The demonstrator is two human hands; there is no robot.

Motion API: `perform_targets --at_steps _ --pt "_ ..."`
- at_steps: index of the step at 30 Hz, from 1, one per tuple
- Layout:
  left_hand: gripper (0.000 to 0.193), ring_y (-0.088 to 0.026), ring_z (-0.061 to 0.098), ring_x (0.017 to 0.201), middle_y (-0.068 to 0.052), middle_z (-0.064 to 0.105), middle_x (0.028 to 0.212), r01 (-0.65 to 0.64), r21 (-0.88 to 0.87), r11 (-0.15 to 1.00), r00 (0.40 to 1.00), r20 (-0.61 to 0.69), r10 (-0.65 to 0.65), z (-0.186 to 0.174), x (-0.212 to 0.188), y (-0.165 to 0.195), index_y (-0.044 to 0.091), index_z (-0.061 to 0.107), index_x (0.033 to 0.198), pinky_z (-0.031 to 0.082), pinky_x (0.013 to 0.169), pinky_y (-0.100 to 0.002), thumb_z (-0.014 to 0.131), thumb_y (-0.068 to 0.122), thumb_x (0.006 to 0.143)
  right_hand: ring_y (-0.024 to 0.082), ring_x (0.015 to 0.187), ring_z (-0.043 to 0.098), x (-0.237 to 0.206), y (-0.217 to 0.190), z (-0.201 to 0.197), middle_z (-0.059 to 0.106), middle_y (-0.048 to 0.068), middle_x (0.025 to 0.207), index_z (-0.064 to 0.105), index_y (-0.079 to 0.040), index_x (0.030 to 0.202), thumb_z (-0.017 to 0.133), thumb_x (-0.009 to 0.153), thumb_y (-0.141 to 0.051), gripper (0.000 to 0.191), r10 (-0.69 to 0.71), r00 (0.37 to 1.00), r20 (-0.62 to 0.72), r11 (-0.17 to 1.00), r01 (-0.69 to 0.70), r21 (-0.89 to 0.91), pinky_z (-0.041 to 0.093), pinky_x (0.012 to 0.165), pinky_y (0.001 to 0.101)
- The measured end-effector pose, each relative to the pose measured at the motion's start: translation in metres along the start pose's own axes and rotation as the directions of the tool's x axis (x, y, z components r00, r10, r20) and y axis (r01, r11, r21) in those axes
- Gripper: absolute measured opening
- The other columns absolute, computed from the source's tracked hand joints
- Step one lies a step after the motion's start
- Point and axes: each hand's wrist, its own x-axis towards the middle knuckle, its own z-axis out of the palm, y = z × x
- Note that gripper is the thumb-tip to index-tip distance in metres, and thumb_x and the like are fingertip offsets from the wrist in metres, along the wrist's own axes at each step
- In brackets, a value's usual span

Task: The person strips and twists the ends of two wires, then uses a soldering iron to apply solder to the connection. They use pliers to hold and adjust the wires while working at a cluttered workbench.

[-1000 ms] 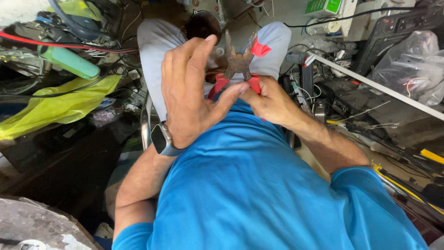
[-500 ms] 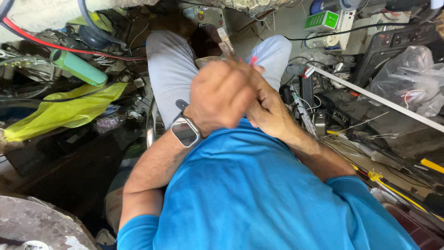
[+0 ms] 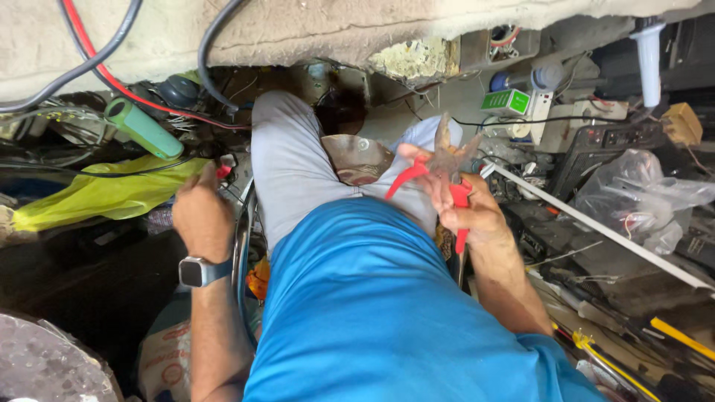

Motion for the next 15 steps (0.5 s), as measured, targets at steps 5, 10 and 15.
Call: perform_targets --at_steps 5,10,15 --pt "0.010 -0.042 0.069 0.068 -0.019 0.071 0.074 0.345 0.210 0.915 0.934 0.025 -0.357 0.010 -0.030 -0.046 0.012 0.079 0.092 0.054 0.059 -0.050 0.076 0.021 0.089 0.041 0.146 0.047 0.015 0.023 0.011 0.064 0.017 0.131 0.069 -0.008 0.105 0.075 0.098 -0.020 0.014 0.118 0.967 0.228 0.944 -0.181 0.277 0.035 0.127 0.0565" --pt "0.026 -0.039 0.068 0.067 -0.017 0.070 0.076 0.305 -0.019 0.952 0.938 -0.168 -0.304 -0.021 -0.020 -0.026 0.008 0.078 0.092 0.051 0.058 -0.046 0.083 0.032 0.101 0.031 0.116 0.067 0.027 0.054 0.013 0.069 0.017 0.118 0.071 0.001 0.120 0.059 0.107 -0.020 0.027 0.071 0.989 0.126 0.989 -0.053 -0.141 0.054 0.106 0.0480" --pt "0.013 -0.029 0.067 0.071 -0.012 0.072 0.092 -0.241 -0.382 0.892 0.891 -0.452 0.048 -0.083 0.020 0.035 0.002 0.071 0.104 0.050 0.064 -0.036 0.082 0.007 0.106 0.025 0.118 0.062 0.034 0.065 0.036 0.055 0.013 0.136 0.060 -0.001 0.119 0.075 0.096 -0.015 0.030 0.068 0.995 0.077 0.911 -0.030 -0.412 0.054 0.101 0.0430"
